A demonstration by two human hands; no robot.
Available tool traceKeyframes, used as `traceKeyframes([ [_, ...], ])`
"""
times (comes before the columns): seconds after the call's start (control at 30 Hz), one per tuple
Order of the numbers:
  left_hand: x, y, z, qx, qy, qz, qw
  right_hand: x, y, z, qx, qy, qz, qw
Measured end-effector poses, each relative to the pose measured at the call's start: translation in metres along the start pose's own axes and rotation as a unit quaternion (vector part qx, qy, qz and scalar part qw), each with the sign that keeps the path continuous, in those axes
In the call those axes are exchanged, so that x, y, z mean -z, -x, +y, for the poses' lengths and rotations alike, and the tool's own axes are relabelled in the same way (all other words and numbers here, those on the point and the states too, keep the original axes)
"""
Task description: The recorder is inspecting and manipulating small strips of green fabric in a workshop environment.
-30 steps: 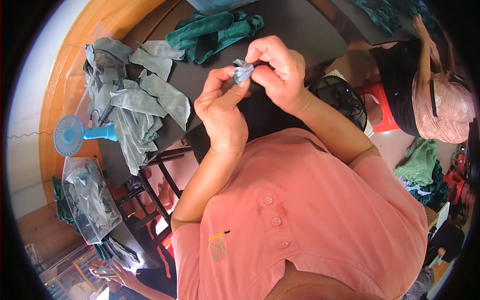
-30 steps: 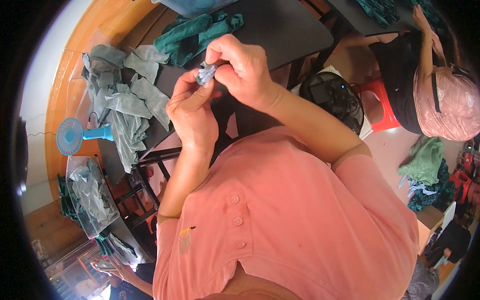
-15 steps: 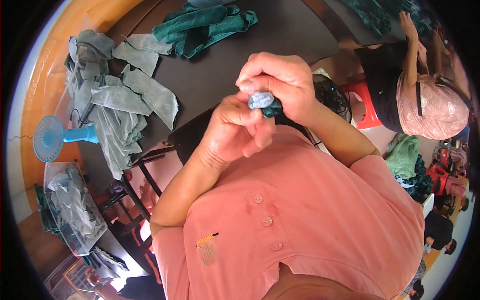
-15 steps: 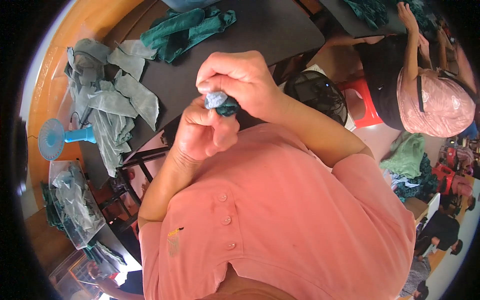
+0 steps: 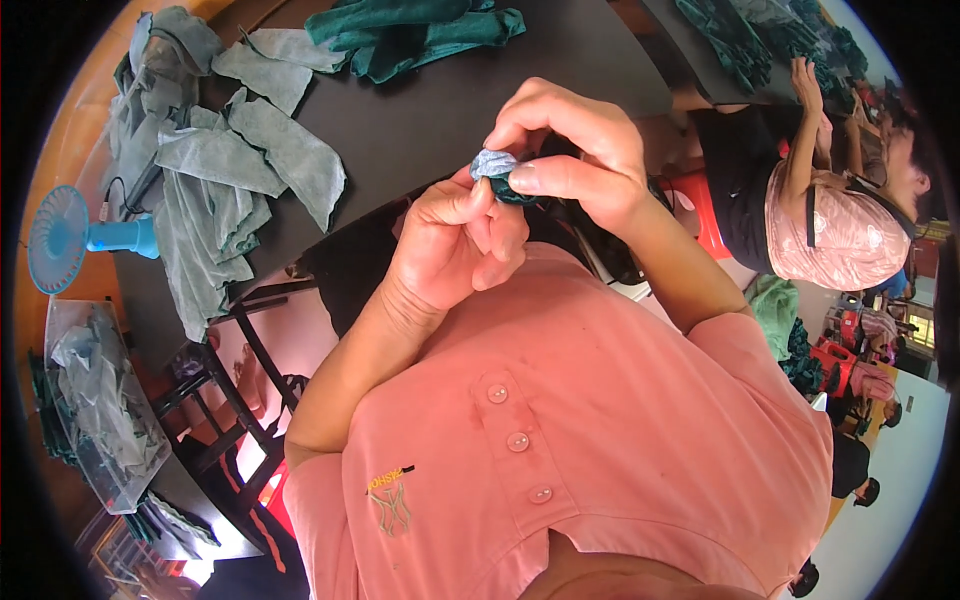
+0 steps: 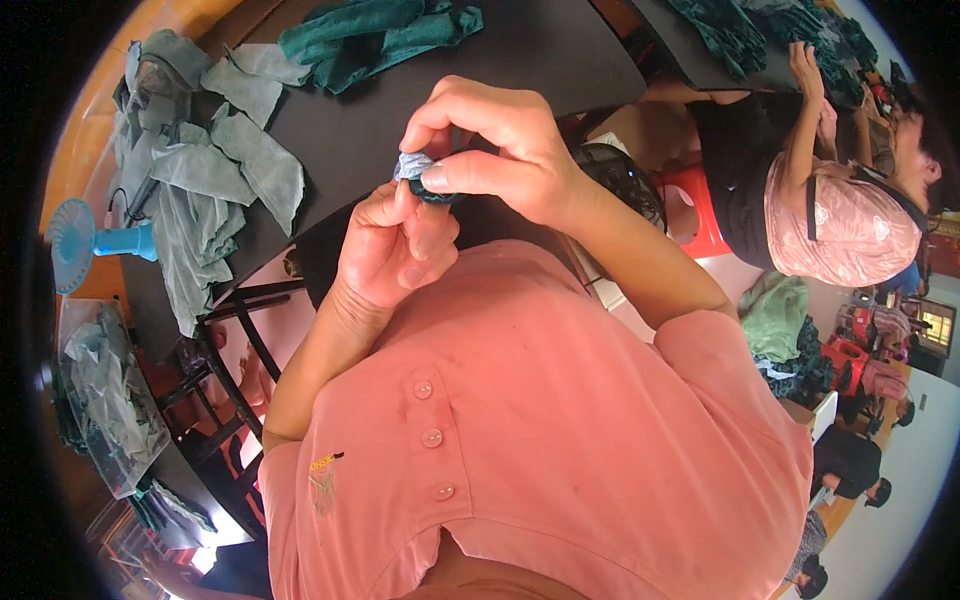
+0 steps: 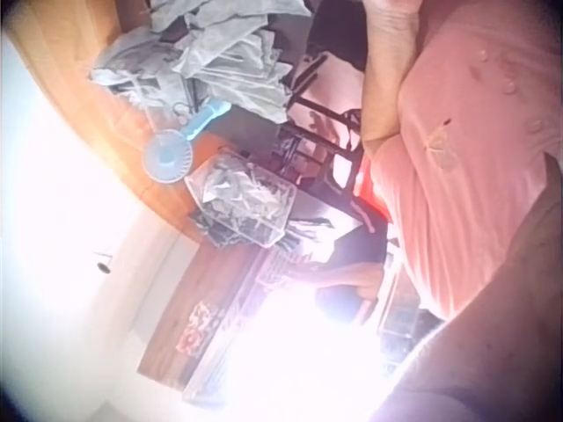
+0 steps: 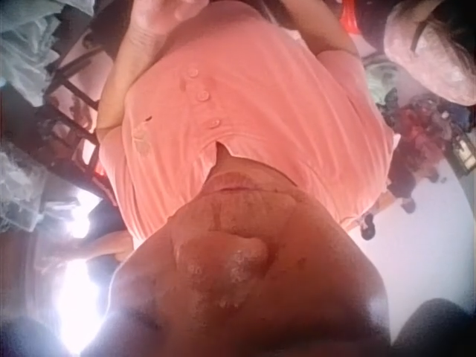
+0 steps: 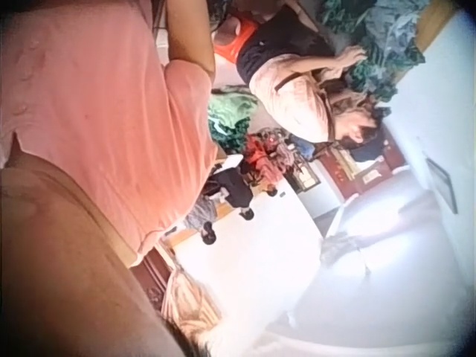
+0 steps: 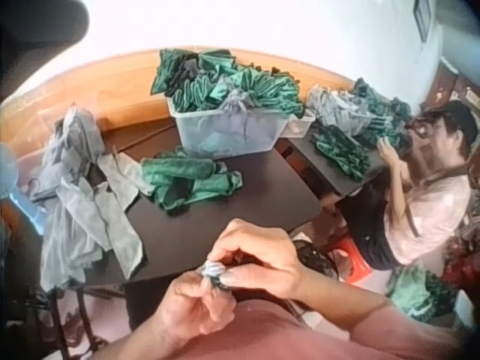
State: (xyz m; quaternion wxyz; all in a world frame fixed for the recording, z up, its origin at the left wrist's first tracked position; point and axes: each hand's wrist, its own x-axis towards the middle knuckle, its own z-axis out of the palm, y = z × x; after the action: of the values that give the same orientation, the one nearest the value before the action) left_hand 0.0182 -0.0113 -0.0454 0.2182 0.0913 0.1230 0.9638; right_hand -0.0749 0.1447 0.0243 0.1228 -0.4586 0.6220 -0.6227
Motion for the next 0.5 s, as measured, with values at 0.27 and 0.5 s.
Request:
traceKeyframes([
  [0.27,0.000,0.006,-0.004,0.020,-0.032,0.017,0.999,-0.003,0.006,-0.003,0.130,0.210,-0.026,0.969],
  [0.5,-0.019,0.002,-0.007,-0.011,-0.124,0.169,0.978,-0.005,0.004,-0.003,0.115,0.249,-0.053,0.960],
])
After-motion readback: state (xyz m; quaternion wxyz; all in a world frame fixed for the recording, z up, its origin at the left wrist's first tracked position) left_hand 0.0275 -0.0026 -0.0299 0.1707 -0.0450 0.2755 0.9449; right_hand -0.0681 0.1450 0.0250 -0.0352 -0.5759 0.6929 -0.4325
